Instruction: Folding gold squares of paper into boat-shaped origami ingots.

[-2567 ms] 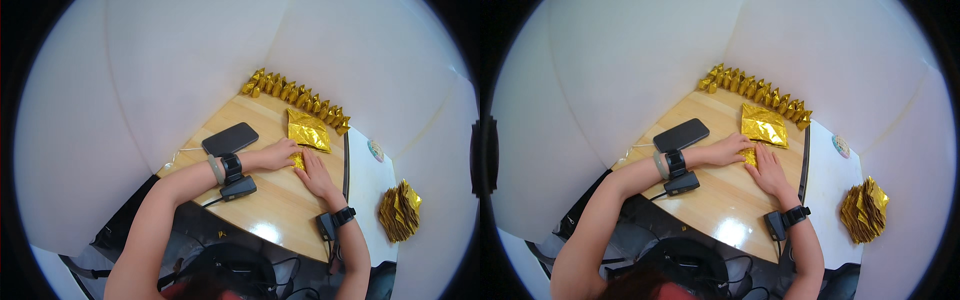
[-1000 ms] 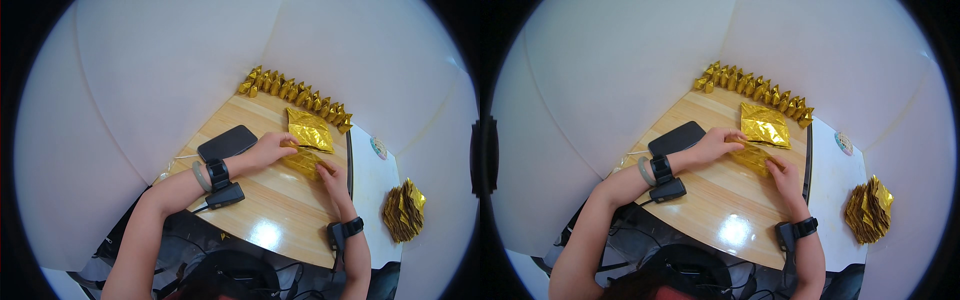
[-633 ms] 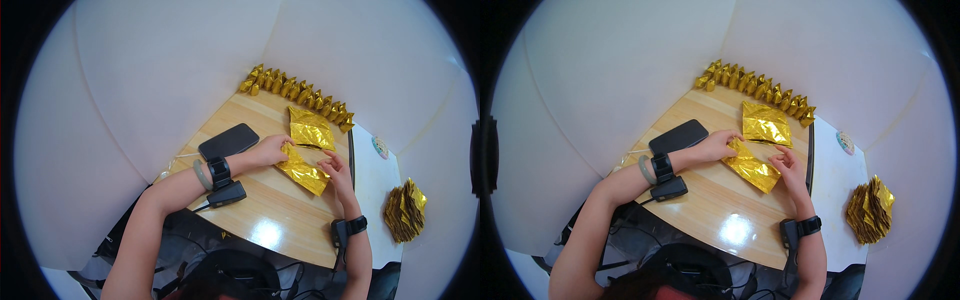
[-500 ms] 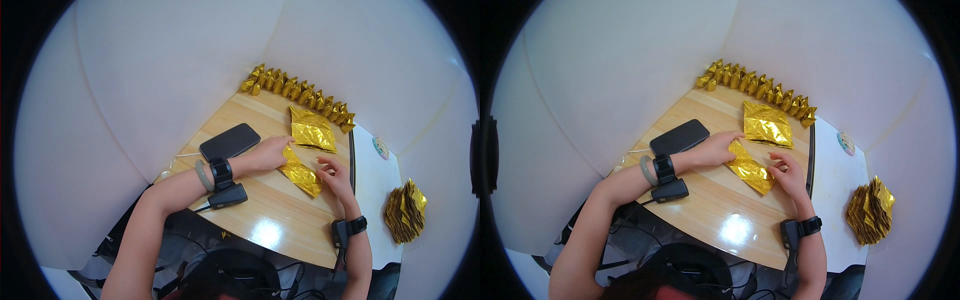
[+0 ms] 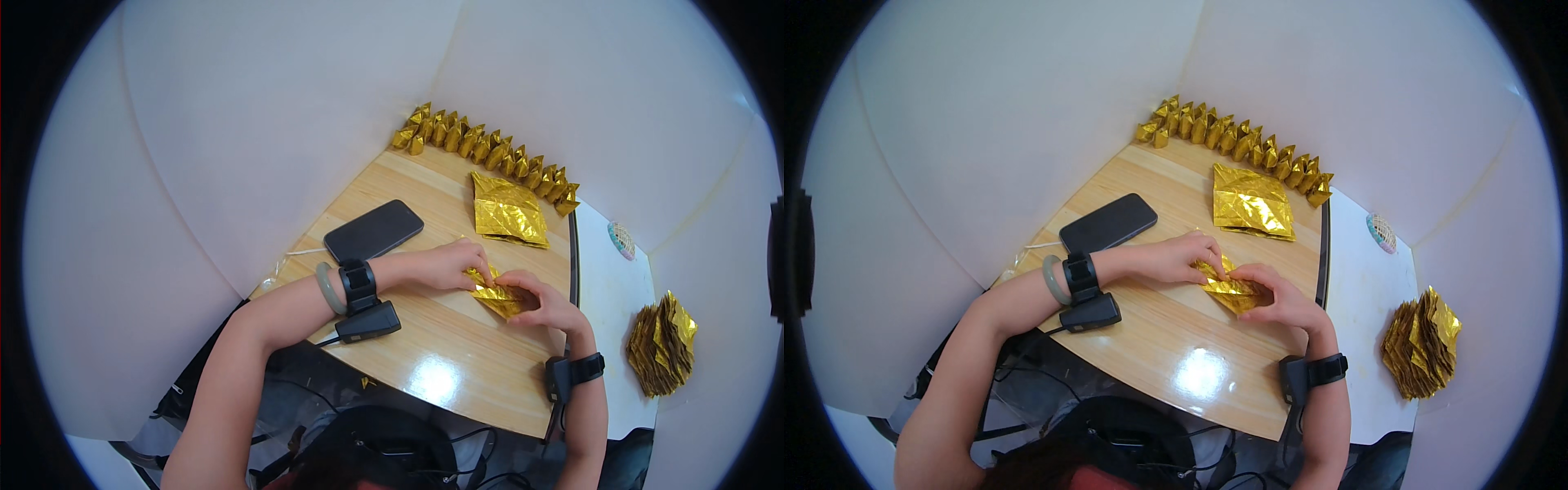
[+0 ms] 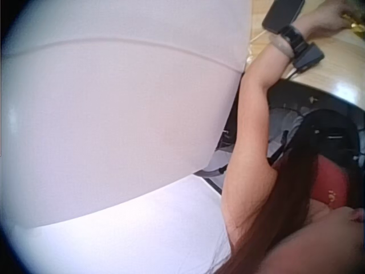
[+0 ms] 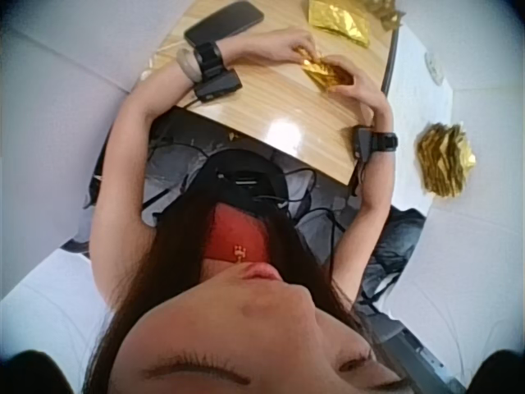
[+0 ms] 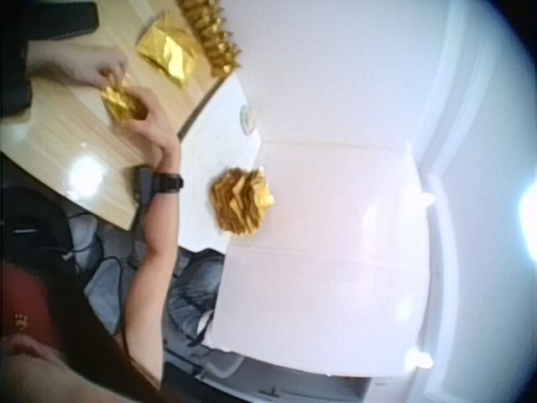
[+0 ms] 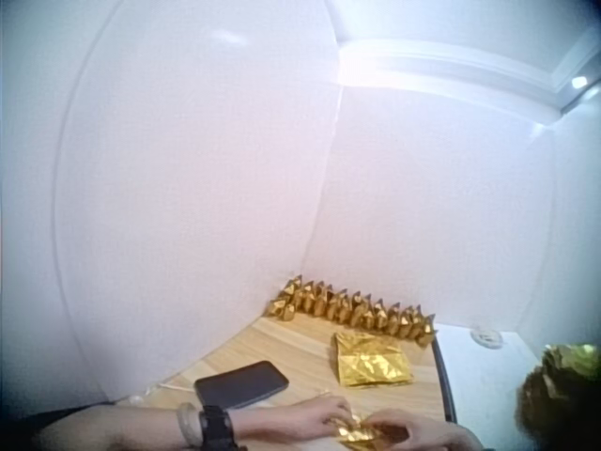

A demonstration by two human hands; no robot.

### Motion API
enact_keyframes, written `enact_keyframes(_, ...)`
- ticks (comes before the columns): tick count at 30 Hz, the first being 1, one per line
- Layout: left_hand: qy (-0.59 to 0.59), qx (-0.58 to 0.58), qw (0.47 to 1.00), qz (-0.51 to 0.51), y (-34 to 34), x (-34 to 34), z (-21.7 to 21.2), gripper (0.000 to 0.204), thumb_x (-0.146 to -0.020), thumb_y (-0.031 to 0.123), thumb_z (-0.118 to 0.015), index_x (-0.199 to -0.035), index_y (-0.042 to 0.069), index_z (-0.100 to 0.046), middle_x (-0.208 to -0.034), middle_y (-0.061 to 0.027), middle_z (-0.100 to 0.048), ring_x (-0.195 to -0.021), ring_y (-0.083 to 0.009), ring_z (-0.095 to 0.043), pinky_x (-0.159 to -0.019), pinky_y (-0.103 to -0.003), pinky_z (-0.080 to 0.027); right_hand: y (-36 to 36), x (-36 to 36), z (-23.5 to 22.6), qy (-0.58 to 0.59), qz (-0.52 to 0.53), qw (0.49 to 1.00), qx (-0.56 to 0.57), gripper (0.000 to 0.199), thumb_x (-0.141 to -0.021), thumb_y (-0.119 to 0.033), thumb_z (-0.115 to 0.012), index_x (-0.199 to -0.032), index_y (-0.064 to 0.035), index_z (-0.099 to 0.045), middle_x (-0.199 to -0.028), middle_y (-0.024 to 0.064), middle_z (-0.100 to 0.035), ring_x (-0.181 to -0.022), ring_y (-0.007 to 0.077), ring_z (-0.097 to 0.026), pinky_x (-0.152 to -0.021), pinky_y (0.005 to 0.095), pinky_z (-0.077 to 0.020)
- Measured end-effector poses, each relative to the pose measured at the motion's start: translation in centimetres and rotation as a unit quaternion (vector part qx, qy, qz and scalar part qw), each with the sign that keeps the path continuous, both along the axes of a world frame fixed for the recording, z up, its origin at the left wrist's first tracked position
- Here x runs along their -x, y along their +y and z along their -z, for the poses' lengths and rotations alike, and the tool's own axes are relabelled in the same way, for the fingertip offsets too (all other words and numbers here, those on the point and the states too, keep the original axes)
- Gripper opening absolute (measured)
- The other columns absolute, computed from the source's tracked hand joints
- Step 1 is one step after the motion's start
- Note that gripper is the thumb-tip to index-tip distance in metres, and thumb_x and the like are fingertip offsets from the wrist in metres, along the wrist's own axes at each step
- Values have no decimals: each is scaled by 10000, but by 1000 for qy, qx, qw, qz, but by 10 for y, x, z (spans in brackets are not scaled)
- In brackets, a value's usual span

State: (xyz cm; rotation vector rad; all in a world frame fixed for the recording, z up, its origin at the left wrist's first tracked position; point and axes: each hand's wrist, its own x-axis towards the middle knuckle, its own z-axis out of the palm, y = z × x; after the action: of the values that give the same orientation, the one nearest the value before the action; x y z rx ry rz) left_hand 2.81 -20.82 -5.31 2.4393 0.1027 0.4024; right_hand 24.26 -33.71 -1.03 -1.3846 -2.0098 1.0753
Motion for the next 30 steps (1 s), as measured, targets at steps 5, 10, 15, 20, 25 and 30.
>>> enact_keyframes(5, -15, 36, 999, 2, 8, -2, 6, 276, -757, 93, -669, -1030, 128, -651, -1096, -92, -501, -1103, -272, -416, -943, -345, -366, -4, -1, -8, -41, -43, 998, -5, 561, -674, -170, -764, -1186, -71, -558, -1264, 76, -471, -1192, 207, -419, -1017, 298, -314)
enact_keyframes(10, 1, 7, 1000, -7, 8, 1, 1, 218, -747, 126, -685, -962, 118, -657, -1084, -95, -510, -1071, -272, -431, -922, -345, -372, 3, -5, 12, 84, 61, 994, 31, 301, -744, -109, -728, -1019, -46, -622, -1097, 37, -563, -969, 115, -532, -829, 237, -431)
enact_keyframes(15, 14, -34, 999, -12, 4, 0, -6, 199, -755, 201, -690, -913, 85, -656, -967, -93, -572, -973, -254, -485, -872, -347, -395, 7, -5, 26, 15, 190, 981, -26, 168, -795, -123, -712, -892, -32, -610, -686, -44, -569, -603, 35, -480, -545, 200, -410)
enact_keyframes(20, 24, 31, 997, -74, -13, 3, -19, 242, -759, 241, -695, -887, 47, -628, -838, -72, -606, -856, -246, -525, -775, -355, -431, 6, 5, 22, -36, 196, 976, -82, 202, -799, -116, -704, -941, -26, -591, -681, -23, -548, -593, 44, -468, -542, 213, -408)
enact_keyframes(25, -17, -38, 996, -76, -12, 2, -9, 160, -759, 178, -673, -881, 82, -633, -840, -44, -601, -873, -246, -521, -782, -357, -424, 4, 12, 16, -59, 193, 974, -104, 208, -801, -107, -696, -956, -26, -582, -639, -19, -514, -585, 51, -472, -533, 214, -402)
enact_keyframes(30, -66, -122, 985, -99, -5, 1, 3, 110, -745, 153, -661, -849, 117, -673, -881, -34, -590, -904, -252, -512, -818, -362, -423, 4, 5, 17, -67, 179, 981, -16, 163, -826, -101, -663, -953, -28, -591, -662, -3, -586, -533, 50, -504, -492, 206, -397)
